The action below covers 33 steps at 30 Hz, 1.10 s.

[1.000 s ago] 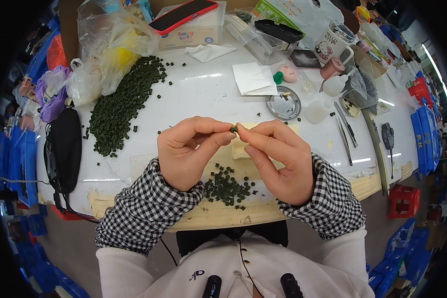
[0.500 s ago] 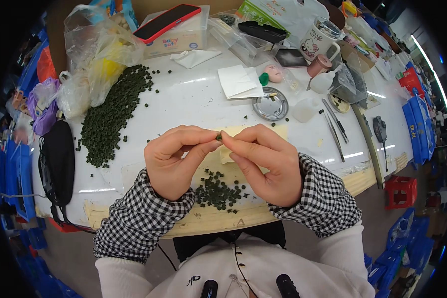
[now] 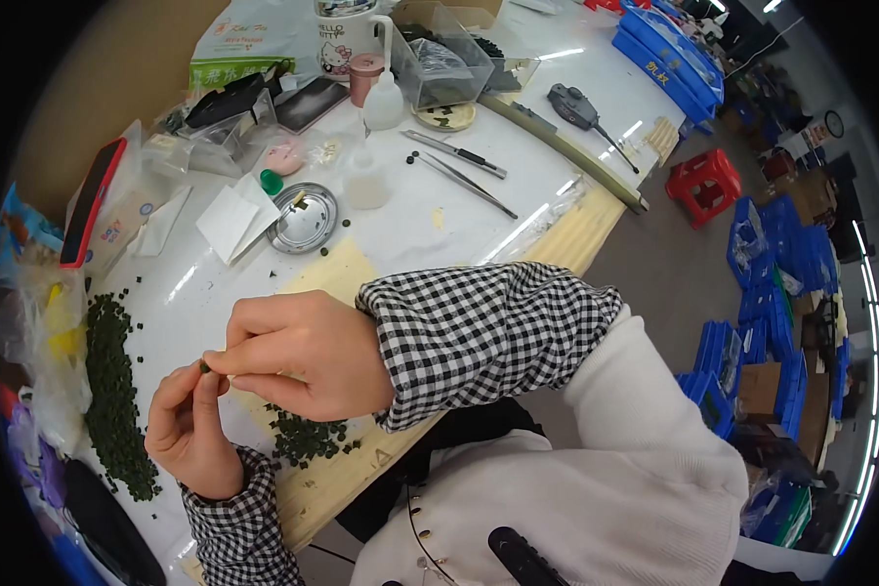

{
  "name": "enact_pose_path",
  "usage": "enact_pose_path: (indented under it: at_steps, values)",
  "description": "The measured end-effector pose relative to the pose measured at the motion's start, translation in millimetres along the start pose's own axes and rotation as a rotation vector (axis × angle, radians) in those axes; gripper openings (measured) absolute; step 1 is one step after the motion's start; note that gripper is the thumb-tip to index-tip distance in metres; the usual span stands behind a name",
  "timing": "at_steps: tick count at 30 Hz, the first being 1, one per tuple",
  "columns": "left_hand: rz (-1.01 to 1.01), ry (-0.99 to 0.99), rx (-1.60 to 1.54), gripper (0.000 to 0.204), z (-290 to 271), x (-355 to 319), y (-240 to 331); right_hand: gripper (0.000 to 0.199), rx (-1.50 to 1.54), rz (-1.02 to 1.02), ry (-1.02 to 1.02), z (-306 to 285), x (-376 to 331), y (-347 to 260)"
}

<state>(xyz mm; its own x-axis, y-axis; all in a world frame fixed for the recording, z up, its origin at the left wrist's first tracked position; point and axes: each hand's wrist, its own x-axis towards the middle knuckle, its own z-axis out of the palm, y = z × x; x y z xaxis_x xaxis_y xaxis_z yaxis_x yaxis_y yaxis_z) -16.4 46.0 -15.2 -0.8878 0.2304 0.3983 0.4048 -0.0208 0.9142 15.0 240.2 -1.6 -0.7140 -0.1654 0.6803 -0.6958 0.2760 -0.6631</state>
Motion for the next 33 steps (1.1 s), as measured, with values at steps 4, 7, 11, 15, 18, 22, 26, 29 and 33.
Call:
enact_pose_path:
  at_steps: [4, 7, 11, 15, 18, 22, 26, 29, 33]
  values:
    - [-0.013, 0.004, 0.014, 0.013, 0, 0, -1, 0.026, 0.002, 0.010, -0.001, 1, -1, 0]
    - [-0.012, 0.003, 0.010, 0.012, 0, 1, 1, 0.027, 0.010, 0.013, -0.003, 2, -1, 0]
    - [-0.015, -0.003, 0.004, 0.012, 1, 2, 2, 0.027, 0.018, 0.015, -0.006, 2, -1, 1]
    - [-0.044, 0.004, -0.010, 0.012, 2, 1, 3, 0.026, 0.024, 0.045, -0.020, 0, -1, -1]
    - [-0.041, 0.001, -0.037, 0.012, 4, 1, 5, 0.027, 0.044, 0.068, -0.021, 0, -2, -2]
    - [-0.043, 0.007, -0.045, 0.011, 6, 1, 9, 0.030, 0.080, 0.088, -0.042, -1, -1, -2]
    - [-0.074, -0.016, -0.093, 0.012, 8, 3, 8, 0.035, 0.075, 0.108, -0.084, -4, -1, -4]
    - [-0.100, -0.024, -0.091, 0.013, 6, 3, 11, 0.039, 0.078, 0.099, -0.101, -3, 0, -3]
    - [-0.126, -0.024, -0.139, 0.014, 6, 3, 15, 0.039, 0.049, 0.090, -0.131, -4, 6, -6]
